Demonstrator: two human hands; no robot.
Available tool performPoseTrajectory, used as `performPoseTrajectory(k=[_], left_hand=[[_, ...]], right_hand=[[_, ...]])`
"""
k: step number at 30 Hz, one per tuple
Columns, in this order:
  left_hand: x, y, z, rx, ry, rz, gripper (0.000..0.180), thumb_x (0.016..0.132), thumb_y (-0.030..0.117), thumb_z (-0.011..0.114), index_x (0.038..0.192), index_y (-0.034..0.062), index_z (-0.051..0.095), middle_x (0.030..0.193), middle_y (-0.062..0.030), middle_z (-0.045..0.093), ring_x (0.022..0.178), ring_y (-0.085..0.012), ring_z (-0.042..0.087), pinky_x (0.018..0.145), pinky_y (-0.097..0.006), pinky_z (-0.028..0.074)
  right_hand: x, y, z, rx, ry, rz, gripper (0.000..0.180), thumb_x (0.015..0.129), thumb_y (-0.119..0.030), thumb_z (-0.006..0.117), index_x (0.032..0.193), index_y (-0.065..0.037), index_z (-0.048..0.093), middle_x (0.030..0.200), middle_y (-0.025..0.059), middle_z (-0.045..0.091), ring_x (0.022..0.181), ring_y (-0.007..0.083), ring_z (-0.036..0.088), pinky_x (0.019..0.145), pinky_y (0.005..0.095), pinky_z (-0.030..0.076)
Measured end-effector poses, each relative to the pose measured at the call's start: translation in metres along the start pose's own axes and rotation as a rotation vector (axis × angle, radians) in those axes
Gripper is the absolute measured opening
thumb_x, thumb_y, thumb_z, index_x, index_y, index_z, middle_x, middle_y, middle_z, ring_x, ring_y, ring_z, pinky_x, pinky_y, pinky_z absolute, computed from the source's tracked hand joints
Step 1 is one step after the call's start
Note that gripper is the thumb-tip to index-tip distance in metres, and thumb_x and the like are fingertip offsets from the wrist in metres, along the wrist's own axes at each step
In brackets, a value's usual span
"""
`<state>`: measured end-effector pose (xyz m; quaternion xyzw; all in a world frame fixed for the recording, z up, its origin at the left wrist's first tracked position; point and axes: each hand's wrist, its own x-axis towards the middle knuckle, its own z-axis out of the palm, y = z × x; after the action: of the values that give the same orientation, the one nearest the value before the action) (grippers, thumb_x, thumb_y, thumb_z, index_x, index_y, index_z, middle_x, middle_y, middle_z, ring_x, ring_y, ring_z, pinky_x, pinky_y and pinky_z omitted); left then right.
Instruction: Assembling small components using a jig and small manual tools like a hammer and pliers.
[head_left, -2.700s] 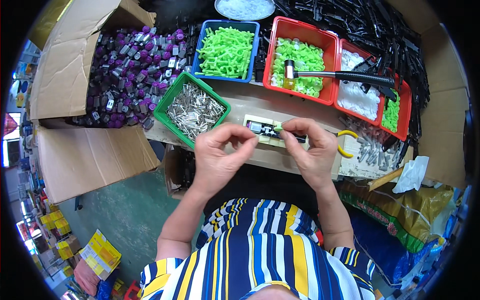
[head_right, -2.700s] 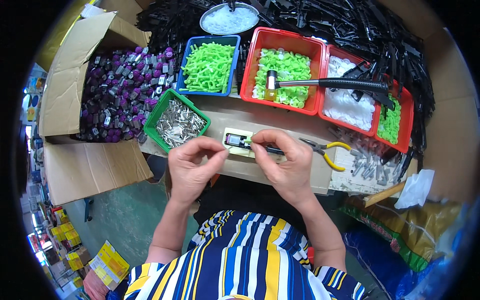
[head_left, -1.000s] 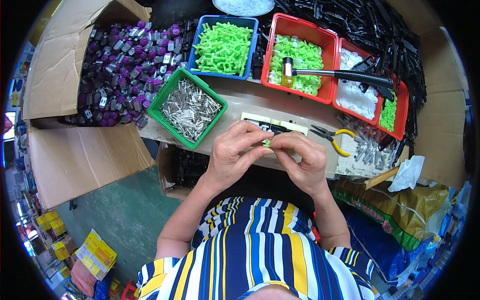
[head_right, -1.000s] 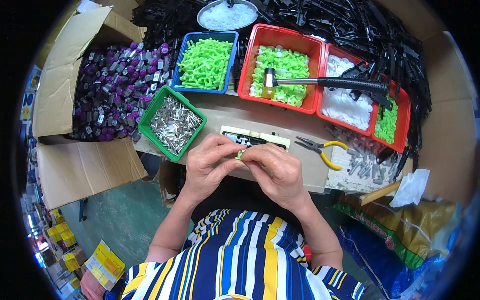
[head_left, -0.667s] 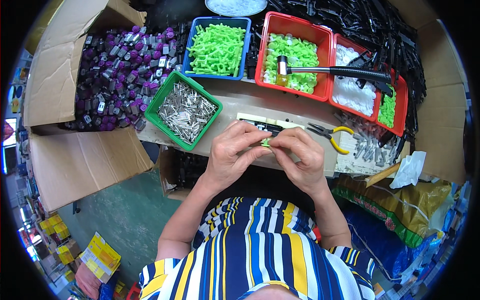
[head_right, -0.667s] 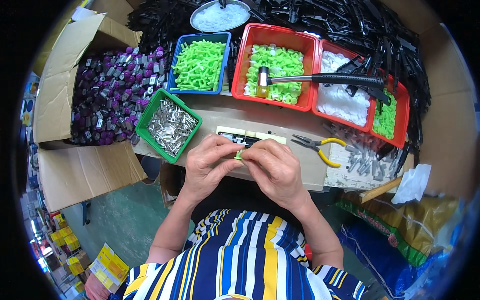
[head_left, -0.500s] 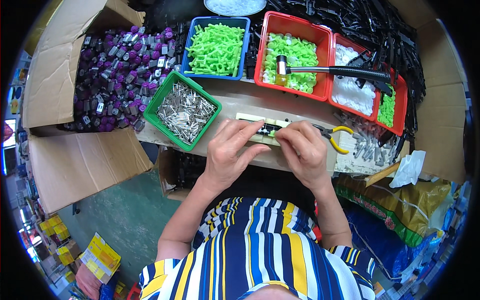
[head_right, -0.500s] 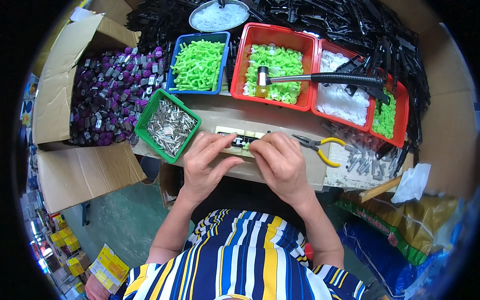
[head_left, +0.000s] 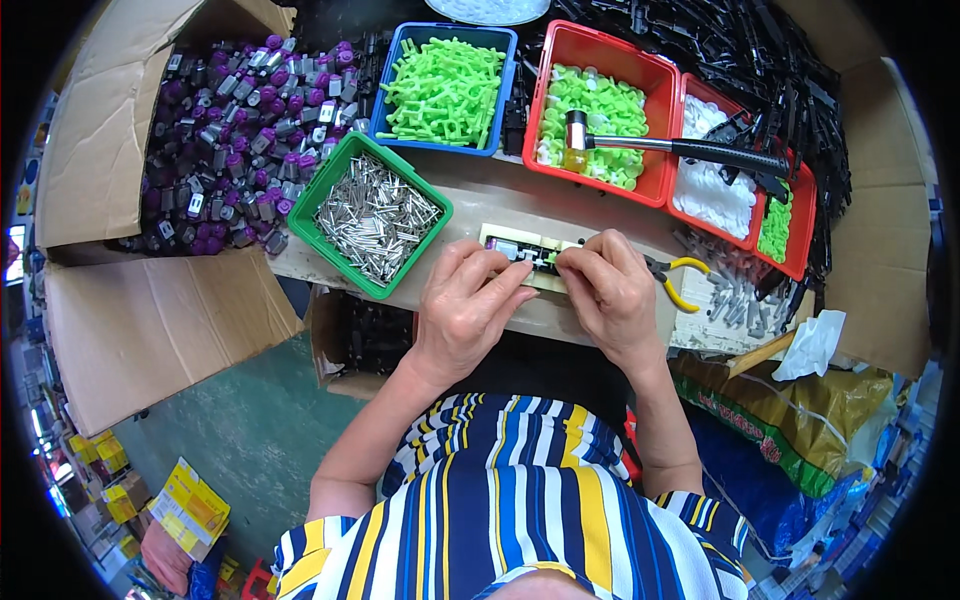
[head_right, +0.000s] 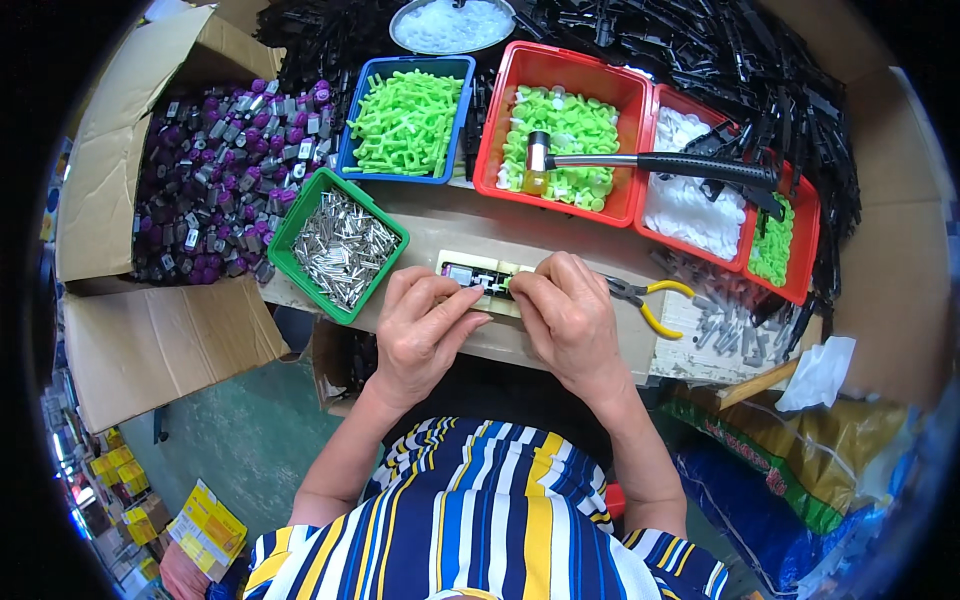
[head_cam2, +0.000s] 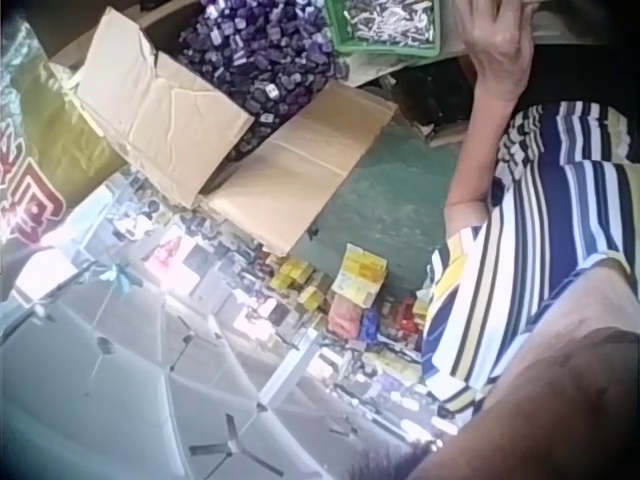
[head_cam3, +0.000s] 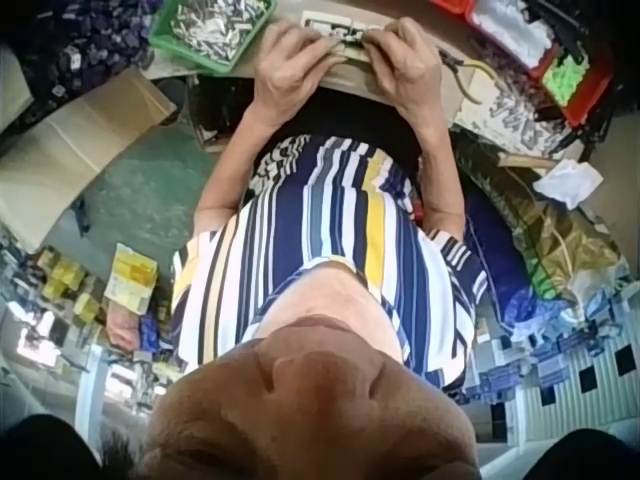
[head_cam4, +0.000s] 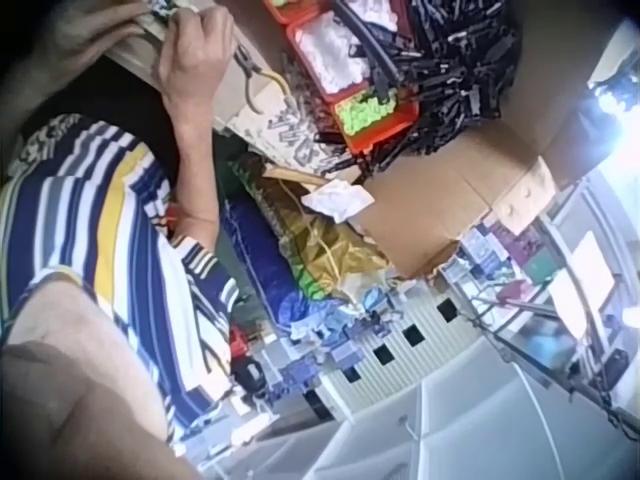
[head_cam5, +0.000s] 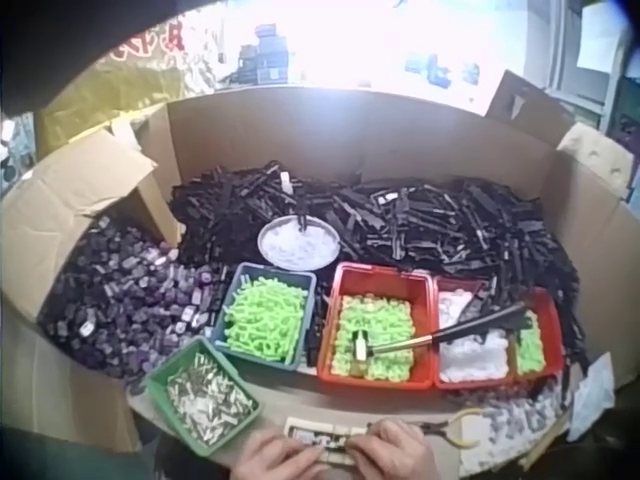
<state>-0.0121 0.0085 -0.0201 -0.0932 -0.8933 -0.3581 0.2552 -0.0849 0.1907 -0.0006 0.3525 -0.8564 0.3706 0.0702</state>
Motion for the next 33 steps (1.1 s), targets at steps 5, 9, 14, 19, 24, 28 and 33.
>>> performPoseTrajectory(k=[5,9,14,19,24,28,33], left_hand=[[-0.005,0.000,0.006,0.078,-0.026,0.076,0.030,0.073,0.015,0.080,0.100,0.0054,0.073,0.098,-0.0057,0.063,0.099,-0.0274,0.057,0.080,-0.041,0.048],[-0.006,0.001,0.011,0.159,-0.027,0.139,0.027,0.077,0.019,0.077,0.101,0.0084,0.074,0.102,-0.0052,0.063,0.102,-0.0257,0.056,0.082,-0.039,0.045],[-0.006,-0.002,0.014,0.260,-0.054,0.210,0.025,0.080,0.021,0.073,0.104,0.0116,0.073,0.106,-0.0053,0.062,0.104,-0.0235,0.056,0.082,-0.037,0.042],[-0.007,-0.004,0.015,0.254,-0.066,0.214,0.026,0.080,0.021,0.073,0.104,0.0116,0.073,0.107,-0.0052,0.062,0.104,-0.0233,0.056,0.081,-0.037,0.041],[-0.006,-0.005,0.015,0.251,-0.077,0.220,0.026,0.081,0.021,0.072,0.105,0.0115,0.072,0.107,-0.0048,0.062,0.103,-0.0229,0.056,0.081,-0.037,0.041],[-0.008,-0.007,0.015,0.271,-0.083,0.242,0.027,0.080,0.018,0.067,0.106,0.0113,0.072,0.107,-0.0040,0.062,0.103,-0.0222,0.056,0.081,-0.036,0.040],[-0.010,-0.011,0.014,0.314,-0.068,0.286,0.029,0.080,0.017,0.064,0.108,0.0118,0.072,0.108,-0.0035,0.061,0.102,-0.0216,0.055,0.081,-0.036,0.040]], right_hand=[[0.006,-0.004,-0.007,-0.014,-0.065,-0.013,0.015,0.077,0.000,0.072,0.090,-0.003,0.067,0.080,0.0083,0.056,0.074,0.0263,0.059,0.067,0.0370,0.045],[0.009,-0.004,-0.009,-0.040,-0.119,-0.012,0.014,0.077,-0.001,0.072,0.090,-0.003,0.066,0.082,0.0083,0.056,0.077,0.0267,0.060,0.068,0.0381,0.045],[0.010,-0.002,-0.012,-0.020,-0.154,0.013,0.014,0.078,-0.001,0.071,0.091,-0.003,0.067,0.082,0.0086,0.056,0.078,0.0273,0.060,0.069,0.0380,0.046],[0.011,0.001,-0.013,0.049,-0.093,0.078,0.017,0.079,0.001,0.070,0.096,-0.001,0.068,0.082,0.0102,0.055,0.078,0.0287,0.059,0.068,0.0380,0.047],[0.012,0.002,-0.012,-0.009,-0.136,0.009,0.019,0.080,0.001,0.069,0.099,-0.001,0.069,0.084,0.0100,0.055,0.079,0.0279,0.058,0.068,0.0389,0.046],[0.010,0.000,-0.013,-0.085,-0.190,-0.054,0.026,0.076,-0.001,0.070,0.102,-0.002,0.069,0.087,0.0087,0.055,0.082,0.0261,0.057,0.069,0.0390,0.044],[0.016,-0.001,-0.017,-0.215,-0.287,-0.179,0.031,0.074,-0.005,0.069,0.105,-0.003,0.068,0.091,0.0068,0.055,0.088,0.0239,0.056,0.074,0.0375,0.043]])
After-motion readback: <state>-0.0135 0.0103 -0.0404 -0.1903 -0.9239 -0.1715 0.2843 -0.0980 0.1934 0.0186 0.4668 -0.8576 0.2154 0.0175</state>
